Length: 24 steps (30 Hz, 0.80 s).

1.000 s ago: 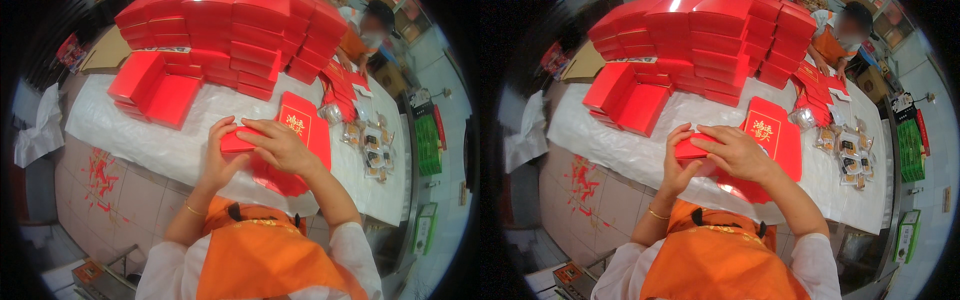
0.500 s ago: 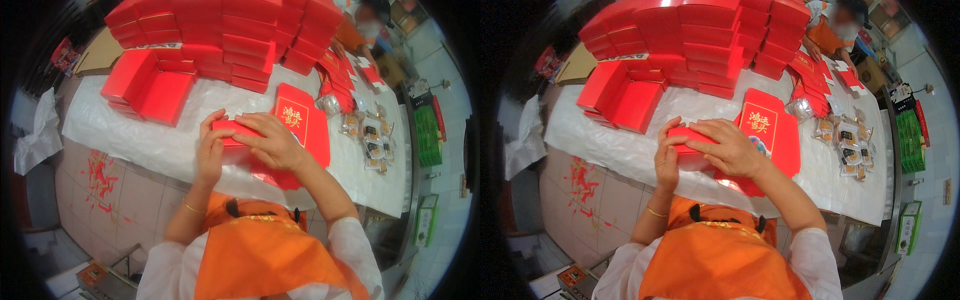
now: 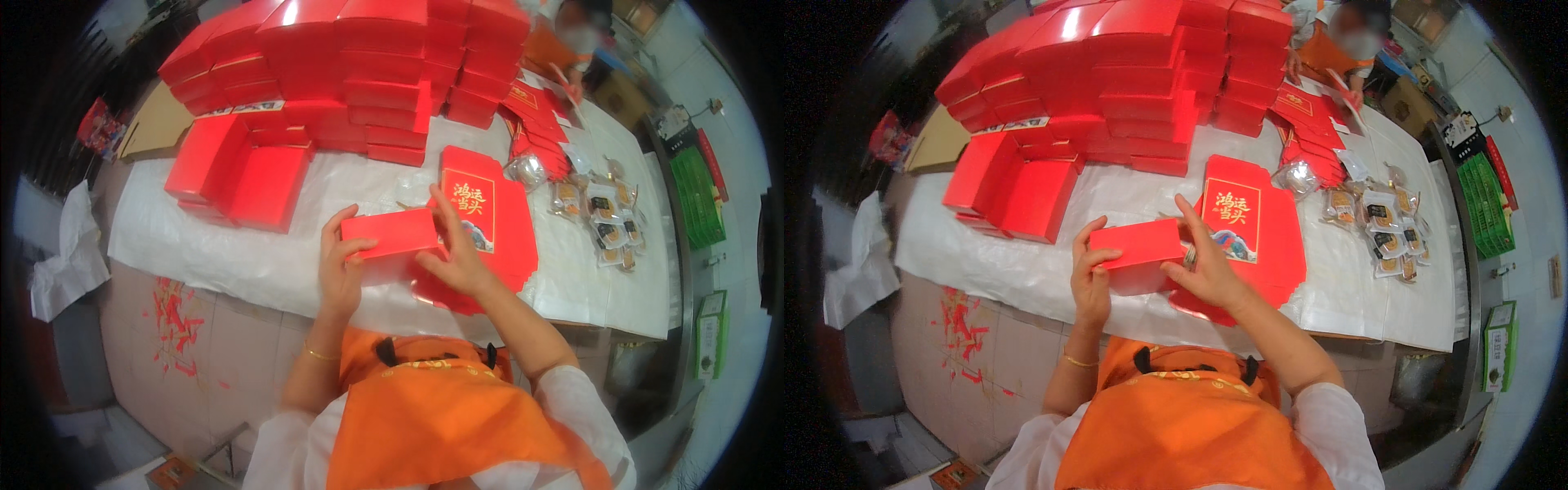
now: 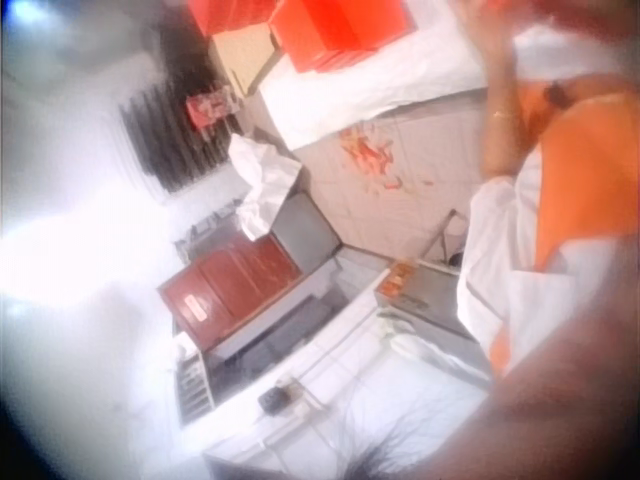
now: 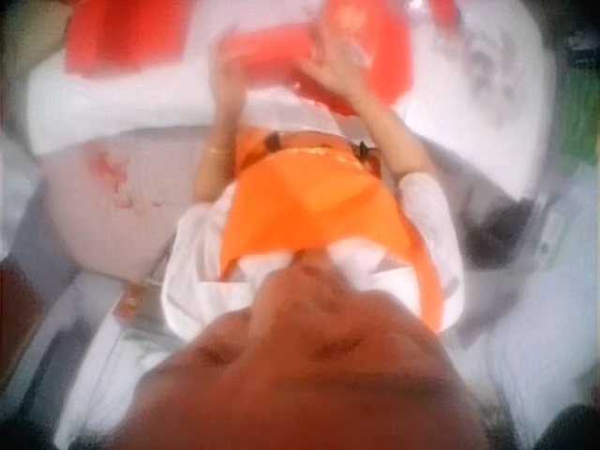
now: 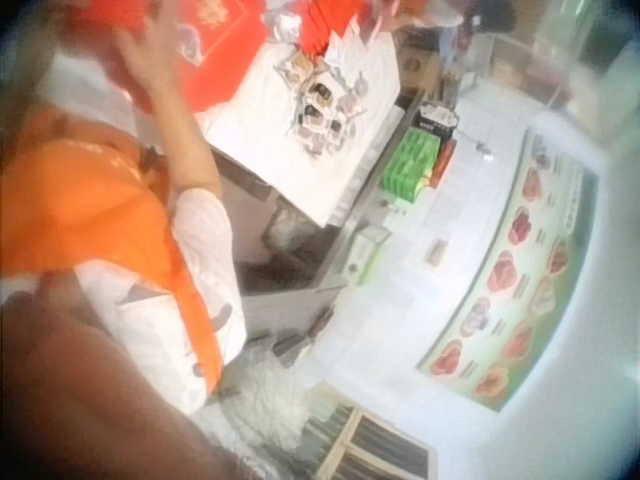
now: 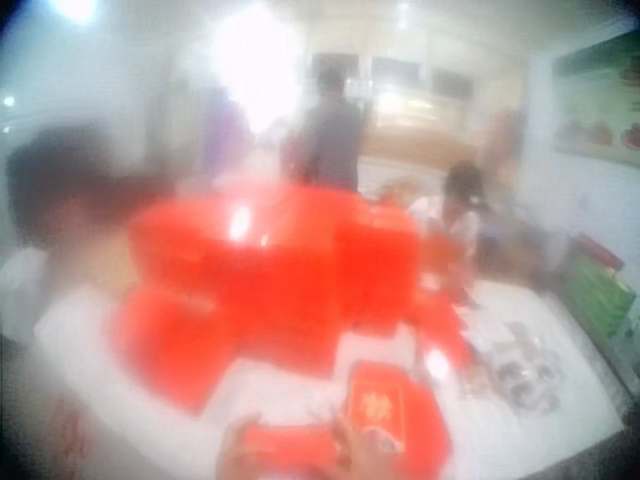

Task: The person assembles red cardboard boxes by hand, folding the flaps and pressing them into place.

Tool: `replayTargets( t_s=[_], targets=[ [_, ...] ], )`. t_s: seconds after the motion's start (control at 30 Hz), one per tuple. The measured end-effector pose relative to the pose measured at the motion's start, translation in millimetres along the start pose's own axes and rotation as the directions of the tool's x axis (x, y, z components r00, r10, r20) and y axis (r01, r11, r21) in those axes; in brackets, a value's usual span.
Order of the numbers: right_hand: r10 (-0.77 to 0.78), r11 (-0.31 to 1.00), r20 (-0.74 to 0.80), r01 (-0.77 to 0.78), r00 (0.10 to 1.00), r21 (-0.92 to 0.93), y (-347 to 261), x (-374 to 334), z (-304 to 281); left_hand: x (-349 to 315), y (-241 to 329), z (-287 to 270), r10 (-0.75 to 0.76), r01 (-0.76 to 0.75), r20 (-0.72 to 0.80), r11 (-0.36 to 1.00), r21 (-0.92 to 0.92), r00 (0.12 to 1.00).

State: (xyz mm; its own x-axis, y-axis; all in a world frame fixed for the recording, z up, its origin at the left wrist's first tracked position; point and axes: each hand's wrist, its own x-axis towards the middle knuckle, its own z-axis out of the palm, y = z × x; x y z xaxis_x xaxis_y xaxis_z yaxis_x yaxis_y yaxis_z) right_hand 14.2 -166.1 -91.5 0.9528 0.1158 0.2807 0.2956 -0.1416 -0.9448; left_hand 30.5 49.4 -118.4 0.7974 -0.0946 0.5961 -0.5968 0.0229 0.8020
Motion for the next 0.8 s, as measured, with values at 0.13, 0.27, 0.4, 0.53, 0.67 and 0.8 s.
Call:
replayTargets(
  t_s=[0.13, 0.27, 0.4, 0.53, 0.67, 0.8],
  targets=[
    [0.209, 0.927, 0.212, -0.124, 0.955, -0.354, 9, -4, -11, 1, -4, -5, -0.004, 0.0, 0.04, 0.996, 0.087, 0.999],
    [0.336, 0.923, 0.237, -0.268, 0.912, -0.278, 7, -1, -8, -16, -16, 4, -0.144, 0.143, -0.014, 0.988, -0.054, 0.989],
    [0.273, 0.921, 0.137, -0.218, 0.952, -0.323, 18, -1, -2, -46, -19, 5, -0.415, 0.407, -0.03, 0.902, -0.148, 0.909],
    [0.314, 0.942, 0.098, -0.297, 0.944, -0.158, 24, 9, 13, -61, -34, -20, -0.46, 0.442, -0.041, 0.872, -0.212, 0.887],
    [0.316, 0.947, 0.246, -0.291, 0.916, -0.133, 4, 27, 50, -54, -32, -39, -0.667, 0.486, -0.268, 0.711, -0.509, 0.695],
    [0.192, 0.968, 0.424, -0.241, 0.885, 0.064, -3, 16, 71, -24, -17, -87, -0.673, 0.428, -0.359, 0.71, -0.56, 0.647]
  ],
)
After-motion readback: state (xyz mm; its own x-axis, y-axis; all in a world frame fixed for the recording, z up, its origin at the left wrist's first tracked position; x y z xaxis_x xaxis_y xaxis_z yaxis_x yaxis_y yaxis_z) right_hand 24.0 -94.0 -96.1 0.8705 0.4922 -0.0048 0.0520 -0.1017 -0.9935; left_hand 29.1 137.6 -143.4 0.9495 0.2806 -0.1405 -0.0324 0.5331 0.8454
